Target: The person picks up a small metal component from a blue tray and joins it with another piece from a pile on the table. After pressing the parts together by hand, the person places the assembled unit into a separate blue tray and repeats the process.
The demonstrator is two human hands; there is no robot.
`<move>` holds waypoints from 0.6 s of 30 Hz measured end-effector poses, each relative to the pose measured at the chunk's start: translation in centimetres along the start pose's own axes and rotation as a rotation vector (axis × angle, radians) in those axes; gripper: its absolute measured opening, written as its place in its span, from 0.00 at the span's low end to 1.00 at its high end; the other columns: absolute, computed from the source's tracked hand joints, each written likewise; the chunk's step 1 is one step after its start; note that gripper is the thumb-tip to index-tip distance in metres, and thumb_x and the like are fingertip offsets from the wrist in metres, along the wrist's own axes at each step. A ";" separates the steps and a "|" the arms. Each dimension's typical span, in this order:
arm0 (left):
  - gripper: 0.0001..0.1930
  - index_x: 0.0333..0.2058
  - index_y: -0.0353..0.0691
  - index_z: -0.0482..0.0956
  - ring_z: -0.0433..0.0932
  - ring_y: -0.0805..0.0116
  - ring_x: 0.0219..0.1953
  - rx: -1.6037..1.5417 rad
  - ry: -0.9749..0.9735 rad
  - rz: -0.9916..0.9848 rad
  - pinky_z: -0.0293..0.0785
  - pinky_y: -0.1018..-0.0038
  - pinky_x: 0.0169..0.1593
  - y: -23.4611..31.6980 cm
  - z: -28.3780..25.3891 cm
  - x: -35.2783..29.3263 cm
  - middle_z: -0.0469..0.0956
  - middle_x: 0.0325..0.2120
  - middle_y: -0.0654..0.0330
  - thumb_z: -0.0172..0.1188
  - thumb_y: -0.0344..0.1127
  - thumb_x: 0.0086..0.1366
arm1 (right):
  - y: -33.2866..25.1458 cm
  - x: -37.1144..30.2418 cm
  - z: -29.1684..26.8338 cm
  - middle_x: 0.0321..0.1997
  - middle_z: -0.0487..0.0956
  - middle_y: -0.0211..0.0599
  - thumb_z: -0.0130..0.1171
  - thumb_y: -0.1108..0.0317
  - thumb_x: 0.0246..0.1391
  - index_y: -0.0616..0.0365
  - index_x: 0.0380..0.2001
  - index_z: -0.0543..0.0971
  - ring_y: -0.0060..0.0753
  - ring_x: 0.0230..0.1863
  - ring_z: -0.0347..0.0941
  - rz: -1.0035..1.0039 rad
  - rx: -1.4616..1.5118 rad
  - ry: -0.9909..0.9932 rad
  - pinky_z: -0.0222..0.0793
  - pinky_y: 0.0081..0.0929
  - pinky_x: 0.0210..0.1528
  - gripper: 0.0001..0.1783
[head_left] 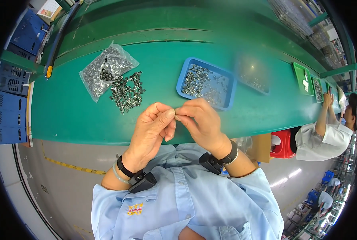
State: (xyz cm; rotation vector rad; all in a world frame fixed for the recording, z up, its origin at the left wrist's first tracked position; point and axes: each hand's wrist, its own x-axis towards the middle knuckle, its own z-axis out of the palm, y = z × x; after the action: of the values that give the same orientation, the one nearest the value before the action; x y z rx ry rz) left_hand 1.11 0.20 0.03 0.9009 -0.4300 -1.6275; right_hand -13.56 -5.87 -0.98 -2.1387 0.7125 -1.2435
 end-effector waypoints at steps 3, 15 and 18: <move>0.07 0.33 0.39 0.72 0.67 0.78 0.17 -0.004 -0.014 0.002 0.61 0.83 0.20 -0.1 0.2 0.1 0.72 0.19 0.64 0.56 0.35 0.63 | 0.2 -0.2 0.0 0.30 0.75 0.34 0.64 0.75 0.41 0.56 0.30 0.78 0.33 0.31 0.72 -0.007 0.010 0.013 0.68 0.26 0.30 0.09; 0.07 0.31 0.40 0.68 0.66 0.76 0.17 -0.301 -0.168 -0.013 0.56 0.80 0.19 -1.8 0.7 0.7 0.71 0.18 0.63 0.53 0.36 0.65 | 0.7 -1.4 -0.1 0.31 0.76 0.35 0.63 0.77 0.42 0.57 0.31 0.77 0.33 0.33 0.73 0.044 0.128 0.068 0.69 0.25 0.32 0.10; 0.07 0.32 0.40 0.69 0.66 0.76 0.17 -0.131 -0.107 -0.005 0.56 0.80 0.19 -1.4 0.7 0.7 0.71 0.18 0.63 0.53 0.36 0.65 | 0.9 -1.6 -0.2 0.31 0.76 0.35 0.63 0.77 0.42 0.57 0.31 0.77 0.33 0.33 0.73 0.081 0.142 0.069 0.69 0.25 0.33 0.10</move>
State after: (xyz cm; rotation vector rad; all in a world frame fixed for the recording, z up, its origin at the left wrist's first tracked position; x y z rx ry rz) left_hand -0.38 -0.23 -0.70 0.7198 -0.3898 -1.6928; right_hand -14.56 -5.47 -2.45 -1.9418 0.7109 -1.2906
